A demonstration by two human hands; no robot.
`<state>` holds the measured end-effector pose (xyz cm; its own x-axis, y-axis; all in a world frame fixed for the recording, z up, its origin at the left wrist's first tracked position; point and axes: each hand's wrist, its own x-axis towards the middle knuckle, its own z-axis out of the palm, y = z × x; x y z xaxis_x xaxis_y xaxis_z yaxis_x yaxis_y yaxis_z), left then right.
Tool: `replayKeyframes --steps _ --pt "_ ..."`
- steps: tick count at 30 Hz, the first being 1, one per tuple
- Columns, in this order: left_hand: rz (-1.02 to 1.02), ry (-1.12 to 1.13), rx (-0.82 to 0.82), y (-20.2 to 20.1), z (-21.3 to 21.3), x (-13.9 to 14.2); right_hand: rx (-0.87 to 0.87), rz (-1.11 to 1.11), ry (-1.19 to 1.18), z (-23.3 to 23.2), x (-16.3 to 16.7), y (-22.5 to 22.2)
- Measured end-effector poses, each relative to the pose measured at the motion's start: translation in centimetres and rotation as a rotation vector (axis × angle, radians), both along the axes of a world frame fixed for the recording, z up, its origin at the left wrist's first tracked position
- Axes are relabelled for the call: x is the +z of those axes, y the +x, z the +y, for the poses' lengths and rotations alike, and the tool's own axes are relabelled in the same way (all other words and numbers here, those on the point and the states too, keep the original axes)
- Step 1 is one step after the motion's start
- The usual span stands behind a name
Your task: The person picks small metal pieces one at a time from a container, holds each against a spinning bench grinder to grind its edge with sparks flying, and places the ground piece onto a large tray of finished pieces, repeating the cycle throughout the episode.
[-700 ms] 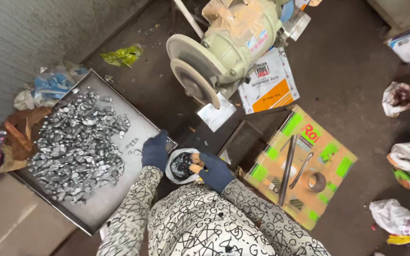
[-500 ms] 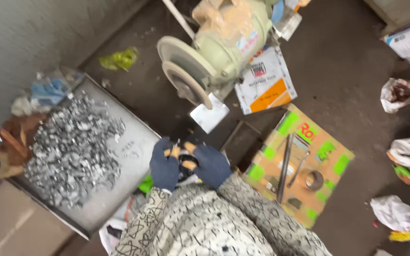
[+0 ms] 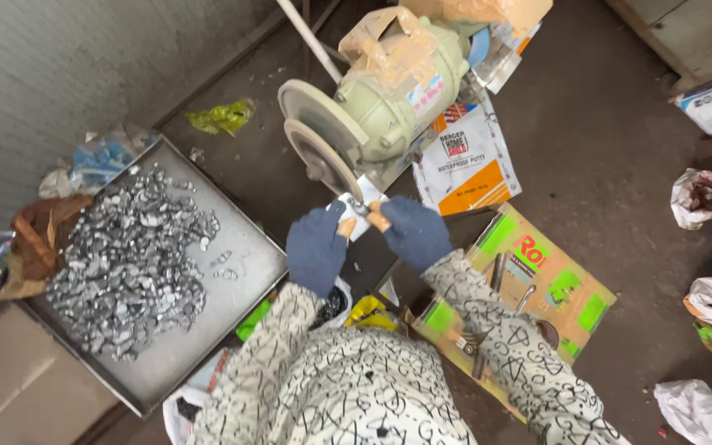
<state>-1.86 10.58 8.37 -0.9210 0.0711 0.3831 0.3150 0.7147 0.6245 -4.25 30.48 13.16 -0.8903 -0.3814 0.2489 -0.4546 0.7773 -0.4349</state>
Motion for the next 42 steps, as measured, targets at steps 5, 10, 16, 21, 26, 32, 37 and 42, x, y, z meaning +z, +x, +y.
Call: replayKeyframes --steps 5,10,16,21,26,32,37,42 --pt "-0.077 -0.244 -0.082 -2.0 -0.2 -0.6 -0.006 -0.091 -0.029 0.1 0.2 -0.7" --pt "0.03 -0.113 -0.03 -1.4 0.0 0.1 -0.035 0.137 0.07 -0.9 -0.4 0.0" --pt "-0.014 0.003 -0.012 -0.9 0.9 1.0 -0.128 0.011 -0.138 -0.2 0.5 0.4" --pt "-0.118 -0.169 -0.113 -5.0 1.5 1.7 -0.057 0.008 0.051 1.7 -0.1 -2.7" --pt "-0.207 -0.313 -0.096 -7.7 2.3 3.1 0.058 0.025 -0.132 3.5 -1.1 -6.1" --pt "-0.23 -0.37 -0.008 -9.6 3.3 1.1 0.212 -0.088 0.039 5.1 -2.6 -11.5" --pt "-0.061 -0.374 0.024 -2.6 0.7 -1.1 0.39 -0.163 0.069 3.0 -4.4 -8.0" --pt "-0.056 -0.358 0.017 -1.5 0.9 -1.3 0.442 -0.194 0.078 2.7 -4.3 -7.4"
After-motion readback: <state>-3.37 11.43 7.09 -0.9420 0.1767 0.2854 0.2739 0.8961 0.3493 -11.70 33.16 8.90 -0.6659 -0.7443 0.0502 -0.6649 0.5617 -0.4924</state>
